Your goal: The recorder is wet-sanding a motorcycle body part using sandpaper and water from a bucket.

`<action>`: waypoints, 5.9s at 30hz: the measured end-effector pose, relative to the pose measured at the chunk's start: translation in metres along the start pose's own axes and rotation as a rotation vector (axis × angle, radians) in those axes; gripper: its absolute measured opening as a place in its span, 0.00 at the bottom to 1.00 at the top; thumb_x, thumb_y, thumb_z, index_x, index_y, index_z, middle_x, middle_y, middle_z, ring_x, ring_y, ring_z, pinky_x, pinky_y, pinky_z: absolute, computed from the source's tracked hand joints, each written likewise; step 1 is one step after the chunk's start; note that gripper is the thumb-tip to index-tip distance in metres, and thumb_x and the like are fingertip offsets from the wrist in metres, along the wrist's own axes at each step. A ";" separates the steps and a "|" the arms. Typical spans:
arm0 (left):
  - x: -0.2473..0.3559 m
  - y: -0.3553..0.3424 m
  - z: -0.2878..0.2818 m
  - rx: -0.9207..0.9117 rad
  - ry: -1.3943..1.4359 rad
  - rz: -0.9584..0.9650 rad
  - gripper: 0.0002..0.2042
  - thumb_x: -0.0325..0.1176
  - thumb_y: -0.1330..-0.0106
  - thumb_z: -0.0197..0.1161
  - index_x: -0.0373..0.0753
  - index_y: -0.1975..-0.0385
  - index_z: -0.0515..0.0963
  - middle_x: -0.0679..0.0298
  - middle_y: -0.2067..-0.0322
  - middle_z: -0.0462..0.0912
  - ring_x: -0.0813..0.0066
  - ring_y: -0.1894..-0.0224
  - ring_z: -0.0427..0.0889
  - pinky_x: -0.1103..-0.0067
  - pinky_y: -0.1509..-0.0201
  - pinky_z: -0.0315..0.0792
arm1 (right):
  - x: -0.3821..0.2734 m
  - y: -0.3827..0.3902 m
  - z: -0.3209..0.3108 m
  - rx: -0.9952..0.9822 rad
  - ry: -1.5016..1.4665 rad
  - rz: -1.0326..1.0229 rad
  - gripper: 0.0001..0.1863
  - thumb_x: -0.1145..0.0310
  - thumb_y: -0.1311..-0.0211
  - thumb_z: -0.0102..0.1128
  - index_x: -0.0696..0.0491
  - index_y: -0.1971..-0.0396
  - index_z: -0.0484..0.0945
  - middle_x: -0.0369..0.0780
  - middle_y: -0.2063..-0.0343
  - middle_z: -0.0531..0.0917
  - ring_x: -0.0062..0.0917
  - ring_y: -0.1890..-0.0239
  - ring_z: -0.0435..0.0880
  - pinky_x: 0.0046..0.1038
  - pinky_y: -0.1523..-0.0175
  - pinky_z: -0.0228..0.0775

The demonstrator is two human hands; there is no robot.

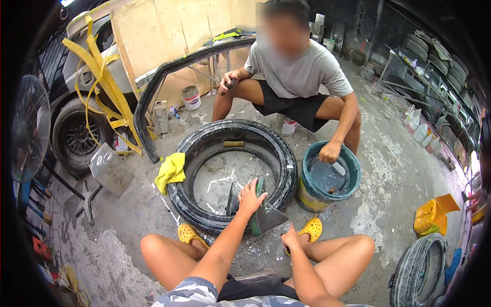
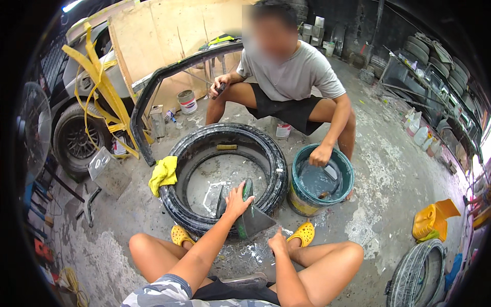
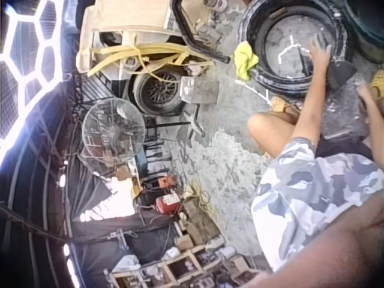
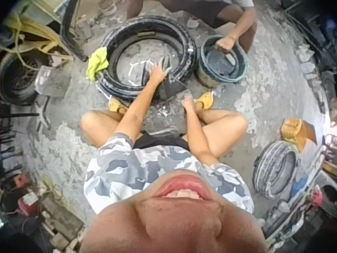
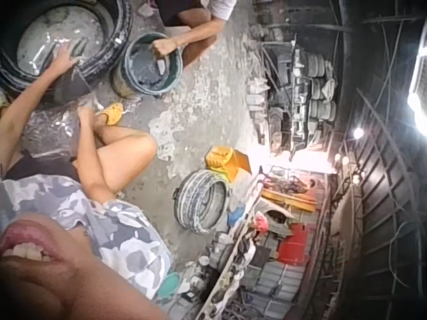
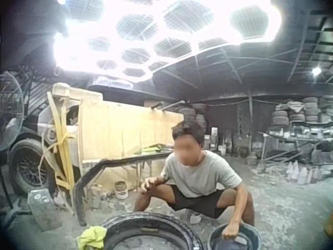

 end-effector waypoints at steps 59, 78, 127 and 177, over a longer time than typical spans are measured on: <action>0.003 0.036 0.002 -0.036 -0.077 0.099 0.26 0.47 0.42 0.64 0.70 0.41 0.70 0.50 0.36 0.60 0.51 0.33 0.56 0.53 0.30 0.41 | -0.009 0.002 0.017 0.154 0.159 -0.186 0.55 0.72 0.46 0.60 0.31 0.29 0.29 0.60 0.56 0.80 0.54 0.52 0.80 0.46 0.47 0.71; 0.000 0.020 -0.009 -0.110 0.000 0.050 0.36 0.50 0.59 0.76 0.71 0.44 0.73 0.52 0.39 0.64 0.52 0.33 0.56 0.55 0.33 0.44 | -0.021 0.009 0.014 0.208 0.147 -0.169 0.54 0.70 0.43 0.60 0.29 0.29 0.29 0.57 0.56 0.81 0.49 0.55 0.82 0.45 0.50 0.72; 0.044 0.125 0.015 0.125 -0.491 0.303 0.33 0.42 0.45 0.61 0.31 0.39 0.66 0.55 0.29 0.50 0.56 0.27 0.47 0.59 0.33 0.55 | -0.013 -0.009 0.025 0.227 0.011 -0.291 0.52 0.63 0.43 0.64 0.32 0.29 0.34 0.62 0.57 0.80 0.56 0.53 0.80 0.48 0.49 0.72; 0.018 0.132 0.015 -0.170 0.571 0.098 0.17 0.43 0.42 0.67 0.47 0.54 0.80 0.71 0.59 0.82 0.76 0.54 0.75 0.72 0.44 0.55 | -0.038 0.032 -0.021 -0.534 -0.900 -0.246 0.20 0.51 0.26 0.42 0.53 0.48 0.66 0.40 0.70 0.79 0.29 0.75 0.81 0.24 0.74 0.76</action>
Point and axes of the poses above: each hand's wrist, its own y-axis away from the middle knuckle, its own z-axis out of the palm, x = y × z, the point moved 4 cm from there along -y, towards the middle knuckle
